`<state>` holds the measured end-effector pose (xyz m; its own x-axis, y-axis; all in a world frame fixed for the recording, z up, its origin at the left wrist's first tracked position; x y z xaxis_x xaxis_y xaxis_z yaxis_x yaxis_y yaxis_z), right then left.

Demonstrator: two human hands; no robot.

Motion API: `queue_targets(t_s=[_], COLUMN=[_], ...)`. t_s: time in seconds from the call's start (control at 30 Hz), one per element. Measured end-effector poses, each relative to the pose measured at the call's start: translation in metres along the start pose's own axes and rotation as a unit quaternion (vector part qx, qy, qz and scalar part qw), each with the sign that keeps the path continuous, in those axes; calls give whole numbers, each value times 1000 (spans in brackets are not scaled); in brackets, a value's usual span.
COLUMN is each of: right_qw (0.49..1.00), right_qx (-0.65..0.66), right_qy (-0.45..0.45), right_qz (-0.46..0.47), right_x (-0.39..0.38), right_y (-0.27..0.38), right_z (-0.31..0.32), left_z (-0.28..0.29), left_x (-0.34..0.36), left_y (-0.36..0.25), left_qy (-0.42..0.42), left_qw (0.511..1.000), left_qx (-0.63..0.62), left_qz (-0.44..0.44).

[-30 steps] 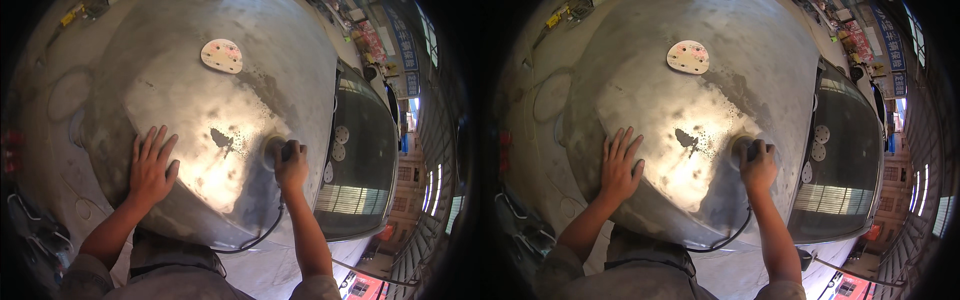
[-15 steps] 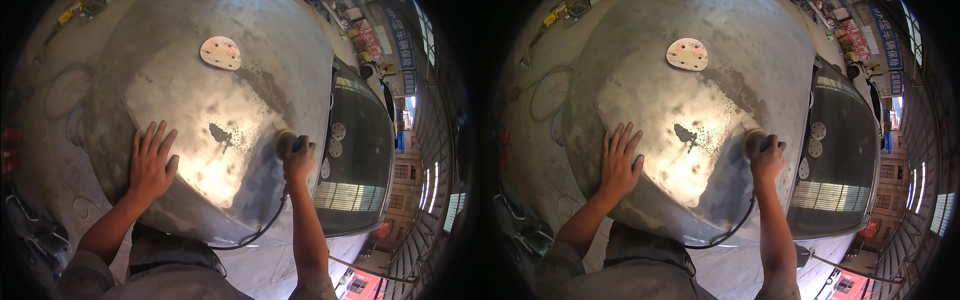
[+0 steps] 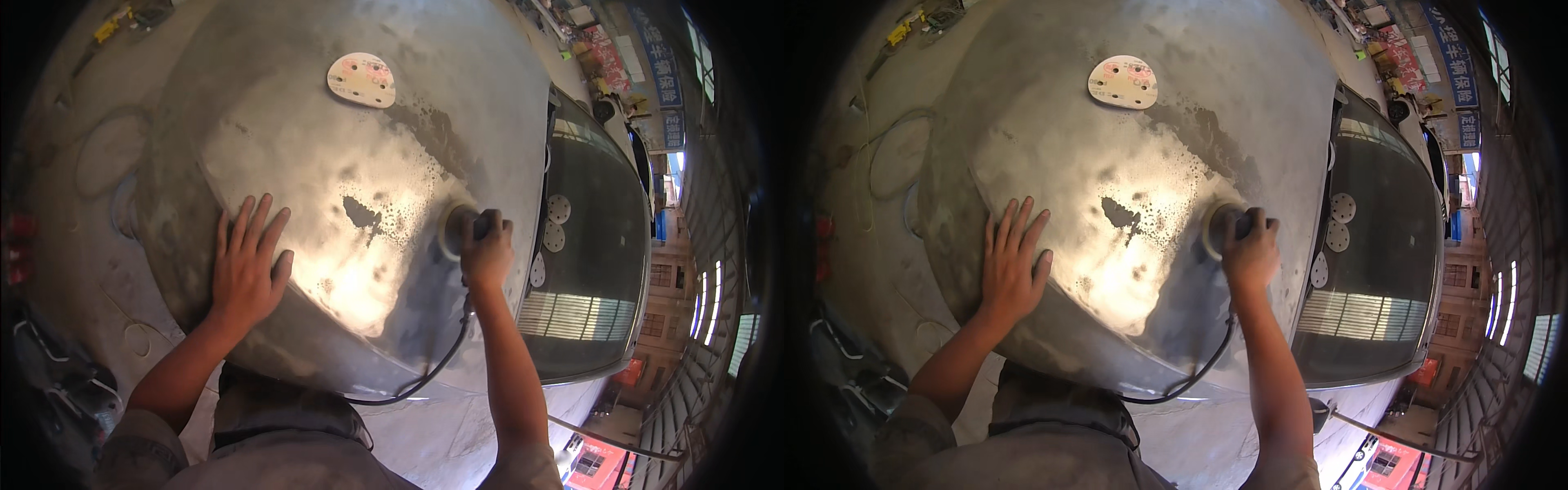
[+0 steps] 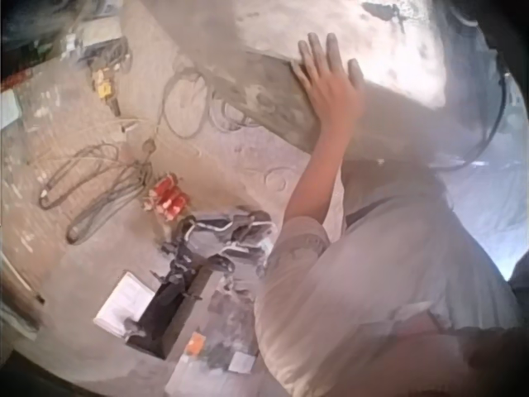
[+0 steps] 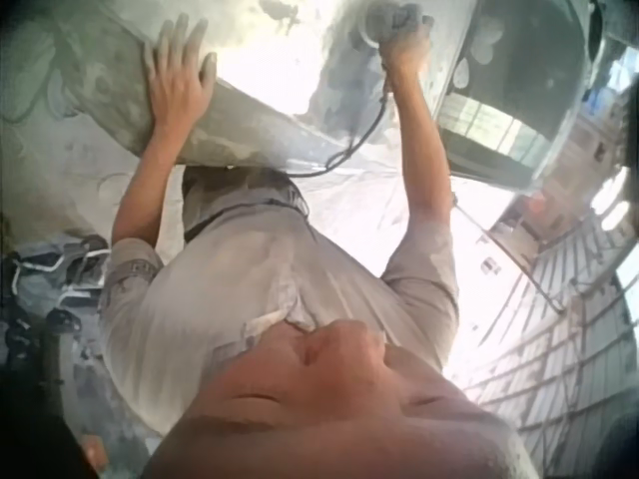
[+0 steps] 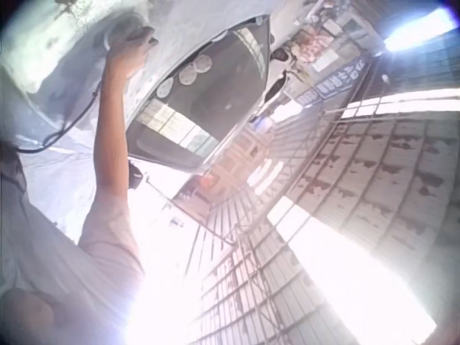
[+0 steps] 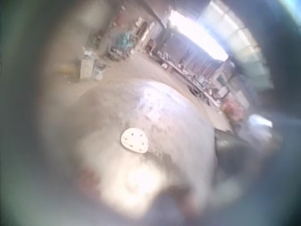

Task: The person sands a car hood using a pneumatic orbital sander and sanding discs, repeatedly wiping the surface with a cloth to remove dust. The person switches between different sanding discs during the process.

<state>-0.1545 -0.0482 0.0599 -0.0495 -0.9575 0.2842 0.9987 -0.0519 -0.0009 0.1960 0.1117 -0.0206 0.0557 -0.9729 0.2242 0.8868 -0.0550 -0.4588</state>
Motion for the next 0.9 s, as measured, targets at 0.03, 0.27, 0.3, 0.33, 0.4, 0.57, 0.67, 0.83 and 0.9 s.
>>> queue_targets(t_s=[0.03,0.27,0.3,0.33,0.4,0.57,0.67,0.83,0.9], right_qw=[999,997,998,999,998,996,999,998,995], right_qx=[-15,19,20,-4,-47,3,-7,1,22], right_qy=[5,2,-7,-14,-28,-3,-34,-12,5], right_qz=[-36,79,64,39,-7,90,16,68,92], right_x=[9,-31,-20,-8,9,-23,0,-13,-28], right_y=[0,6,3,0,-3,6,2,11,16], right_z=[5,7,4,5,4,5,2,4,9], left_z=[0,-1,2,2,1,-1,1,2,2], left_x=[1,0,-3,0,3,1,1,2,1], left_y=[0,2,2,1,0,2,-1,1,1], left_qy=[8,14,11,7,8,20,0,18,16], left_qw=[1000,1000,1000,1000,1000,1000,1000,1000,1000], left_qx=[-6,-14,-11,-15,-20,-16,-13,-11,-10], left_qz=[2,8,9,6,2,8,-3,6,7])
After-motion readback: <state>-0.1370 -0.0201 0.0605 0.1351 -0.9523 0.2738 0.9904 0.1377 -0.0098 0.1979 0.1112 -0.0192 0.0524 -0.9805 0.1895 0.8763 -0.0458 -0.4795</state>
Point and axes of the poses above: each hand's wrist, its own x-axis towards the middle knuckle, its own z-axis out of the back of the hand, y = z × x, the point moved 3 cm from there along x, towards the middle knuckle, and after that the axes turned 2 degrees about -y, right-handed, at the moved point
